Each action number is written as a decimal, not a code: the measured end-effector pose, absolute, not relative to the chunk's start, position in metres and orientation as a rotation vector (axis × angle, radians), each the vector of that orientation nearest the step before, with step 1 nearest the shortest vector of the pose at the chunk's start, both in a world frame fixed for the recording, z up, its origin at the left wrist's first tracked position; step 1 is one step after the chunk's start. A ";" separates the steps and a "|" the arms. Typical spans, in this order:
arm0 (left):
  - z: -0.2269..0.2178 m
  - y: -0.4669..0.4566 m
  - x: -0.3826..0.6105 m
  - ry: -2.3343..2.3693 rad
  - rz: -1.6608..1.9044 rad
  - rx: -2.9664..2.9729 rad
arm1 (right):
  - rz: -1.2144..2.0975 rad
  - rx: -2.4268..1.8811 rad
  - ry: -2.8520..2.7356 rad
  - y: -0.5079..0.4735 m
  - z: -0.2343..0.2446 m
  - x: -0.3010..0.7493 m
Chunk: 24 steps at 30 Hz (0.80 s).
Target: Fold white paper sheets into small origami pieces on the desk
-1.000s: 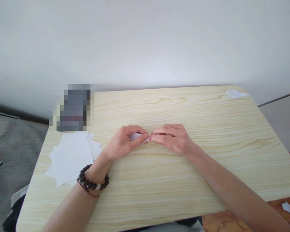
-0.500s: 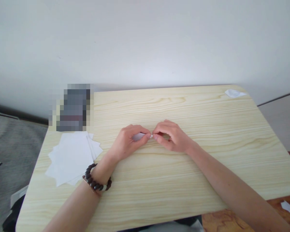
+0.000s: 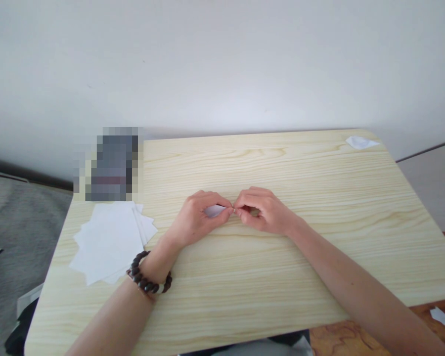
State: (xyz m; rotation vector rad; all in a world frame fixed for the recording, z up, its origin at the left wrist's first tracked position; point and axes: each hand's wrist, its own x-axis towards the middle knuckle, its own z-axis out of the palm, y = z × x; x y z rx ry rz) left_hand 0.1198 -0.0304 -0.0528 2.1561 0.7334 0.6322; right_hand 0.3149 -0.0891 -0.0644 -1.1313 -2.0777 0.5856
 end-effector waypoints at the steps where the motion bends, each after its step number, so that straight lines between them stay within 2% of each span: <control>1: -0.053 -0.030 0.120 0.733 0.633 2.146 | 0.599 -1.129 -2.076 -0.089 -0.064 0.316; 24: -0.052 -0.029 0.120 0.695 0.601 2.165 | 0.650 -1.136 -2.094 -0.091 -0.061 0.318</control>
